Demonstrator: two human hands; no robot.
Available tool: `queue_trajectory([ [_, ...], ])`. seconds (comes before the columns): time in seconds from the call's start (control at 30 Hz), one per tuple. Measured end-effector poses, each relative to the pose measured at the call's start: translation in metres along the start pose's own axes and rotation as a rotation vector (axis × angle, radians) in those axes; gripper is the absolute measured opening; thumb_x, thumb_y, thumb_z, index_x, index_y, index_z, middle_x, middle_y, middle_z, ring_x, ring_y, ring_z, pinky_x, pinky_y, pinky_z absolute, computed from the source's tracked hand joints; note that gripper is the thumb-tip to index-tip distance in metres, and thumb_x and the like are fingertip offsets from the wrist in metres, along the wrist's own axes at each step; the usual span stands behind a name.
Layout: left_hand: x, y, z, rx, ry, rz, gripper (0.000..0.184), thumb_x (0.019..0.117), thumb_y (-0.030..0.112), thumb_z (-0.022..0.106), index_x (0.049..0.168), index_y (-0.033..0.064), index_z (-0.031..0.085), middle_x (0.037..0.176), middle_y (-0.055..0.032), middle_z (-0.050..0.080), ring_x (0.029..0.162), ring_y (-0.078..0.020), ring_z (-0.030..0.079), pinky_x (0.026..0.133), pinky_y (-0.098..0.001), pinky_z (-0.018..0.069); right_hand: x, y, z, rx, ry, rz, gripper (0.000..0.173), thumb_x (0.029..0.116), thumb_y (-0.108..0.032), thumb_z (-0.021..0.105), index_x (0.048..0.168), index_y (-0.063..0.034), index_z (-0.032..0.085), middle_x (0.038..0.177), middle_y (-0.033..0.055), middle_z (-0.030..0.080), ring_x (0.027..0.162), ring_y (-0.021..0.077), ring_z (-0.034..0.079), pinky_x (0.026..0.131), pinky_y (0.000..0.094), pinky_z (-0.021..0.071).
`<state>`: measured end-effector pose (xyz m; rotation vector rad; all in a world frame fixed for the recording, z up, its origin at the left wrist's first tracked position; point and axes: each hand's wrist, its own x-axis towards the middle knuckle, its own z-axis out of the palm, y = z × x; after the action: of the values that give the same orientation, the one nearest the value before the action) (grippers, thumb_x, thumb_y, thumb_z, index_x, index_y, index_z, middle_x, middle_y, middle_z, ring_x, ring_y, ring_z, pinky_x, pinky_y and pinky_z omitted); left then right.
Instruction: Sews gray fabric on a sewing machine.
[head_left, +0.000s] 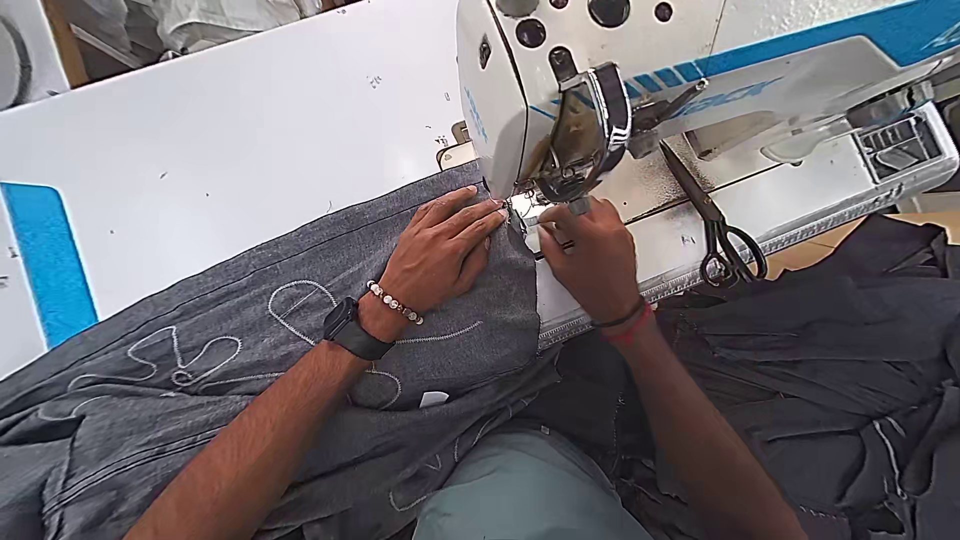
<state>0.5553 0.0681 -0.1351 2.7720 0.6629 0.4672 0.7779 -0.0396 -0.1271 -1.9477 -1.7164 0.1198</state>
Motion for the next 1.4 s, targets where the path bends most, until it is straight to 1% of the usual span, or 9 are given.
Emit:
queue_trajectory([
  [0.13,0.001,-0.003,-0.001,0.004,-0.006,0.015,0.042,0.1039,0.022,0.045,0.142,0.0156,0.063,0.148,-0.0011,0.06,0.146,-0.026,0.045,0.12,-0.0449,0.034,-0.008,-0.016,0.018,-0.017,0.126,-0.03,0.017,0.0967,-0.022,0.065,0.105,-0.0144,0.077,0.101,0.0077,0.068,0.095,0.0259,0.064,0.076,0.0405,0.0527],
  [0.27,0.005,-0.027,-0.001,-0.012,-0.02,0.126,0.043,0.1051,0.028,0.044,0.143,0.0238,0.062,0.147,0.0016,0.06,0.142,-0.0255,0.047,0.118,-0.0458,0.0353,-0.026,-0.023,0.021,0.046,0.102,-0.188,0.026,0.0989,-0.011,0.056,0.116,-0.0174,0.075,0.131,-0.0014,0.07,0.126,0.0203,0.06,0.101,0.0429,0.0472],
  [0.4,0.013,-0.045,-0.008,0.002,-0.06,0.231,0.043,0.1053,0.03,0.043,0.144,0.0353,0.061,0.145,0.0023,0.06,0.139,-0.0255,0.048,0.115,-0.0464,0.0344,-0.035,-0.026,0.025,0.022,0.043,-0.218,0.035,0.0962,-0.012,0.052,0.122,-0.0217,0.074,0.14,-0.0063,0.066,0.137,0.0193,0.053,0.106,0.0465,0.041],
  [0.7,0.014,-0.012,0.001,0.051,-0.001,0.071,0.039,0.1032,0.043,0.049,0.133,0.0288,0.07,0.135,-0.0074,0.063,0.132,-0.0304,0.051,0.111,-0.0514,0.0348,-0.038,-0.029,0.028,-0.094,0.217,-0.057,0.022,0.0935,-0.013,0.058,0.106,-0.0177,0.076,0.116,-0.0044,0.076,0.103,0.0203,0.065,0.088,0.0437,0.0429],
  [0.87,-0.001,0.028,0.014,0.174,-0.036,-0.144,0.075,0.0917,0.073,0.05,0.15,0.0262,0.055,0.154,-0.0071,0.049,0.142,-0.0294,0.042,0.118,-0.0509,0.029,-0.016,-0.033,0.019,-0.053,0.075,0.236,0.031,0.0974,-0.04,0.064,0.093,-0.0116,0.073,0.096,0.0097,0.065,0.096,0.0307,0.061,0.079,0.0476,0.0491],
  [1.0,-0.004,0.02,0.01,0.108,0.008,-0.105,0.051,0.0975,0.047,0.055,0.14,0.0197,0.065,0.152,-0.0047,0.054,0.141,-0.029,0.047,0.115,-0.0488,0.0359,0.003,-0.069,0.008,0.063,-0.084,0.231,0.018,0.0843,-0.022,0.072,0.077,-0.0062,0.068,0.106,0.012,0.07,0.103,0.0311,0.064,0.082,0.0472,0.0527],
  [1.13,-0.002,0.017,0.009,0.098,0.021,-0.078,0.041,0.106,0.042,0.048,0.138,0.0235,0.067,0.15,-0.0016,0.056,0.142,-0.0244,0.047,0.117,-0.0458,0.0351,-0.023,-0.058,0.012,0.074,0.055,0.365,0.038,0.0938,-0.039,0.067,0.115,-0.0069,0.068,0.119,0.0143,0.059,0.1,0.0286,0.063,0.074,0.0426,0.0567],
  [1.27,-0.003,0.02,0.009,0.112,0.037,-0.054,0.036,0.105,0.035,0.051,0.132,0.0225,0.071,0.146,-0.002,0.06,0.14,-0.0251,0.049,0.117,-0.0476,0.0346,-0.012,-0.051,0.013,0.072,0.014,0.284,0.025,0.0867,-0.03,0.071,0.07,-0.0108,0.067,0.111,0.0106,0.066,0.108,0.0314,0.06,0.084,0.0484,0.0494],
  [1.4,-0.006,0.02,0.009,0.136,0.007,-0.038,0.039,0.105,0.032,0.047,0.137,0.0212,0.067,0.149,-0.0013,0.057,0.14,-0.0247,0.049,0.115,-0.0468,0.0363,-0.004,-0.058,0.004,0.146,-0.083,0.252,0.02,0.0845,-0.025,0.071,0.073,-0.0088,0.07,0.115,0.0122,0.065,0.112,0.0306,0.059,0.086,0.0468,0.0504],
])
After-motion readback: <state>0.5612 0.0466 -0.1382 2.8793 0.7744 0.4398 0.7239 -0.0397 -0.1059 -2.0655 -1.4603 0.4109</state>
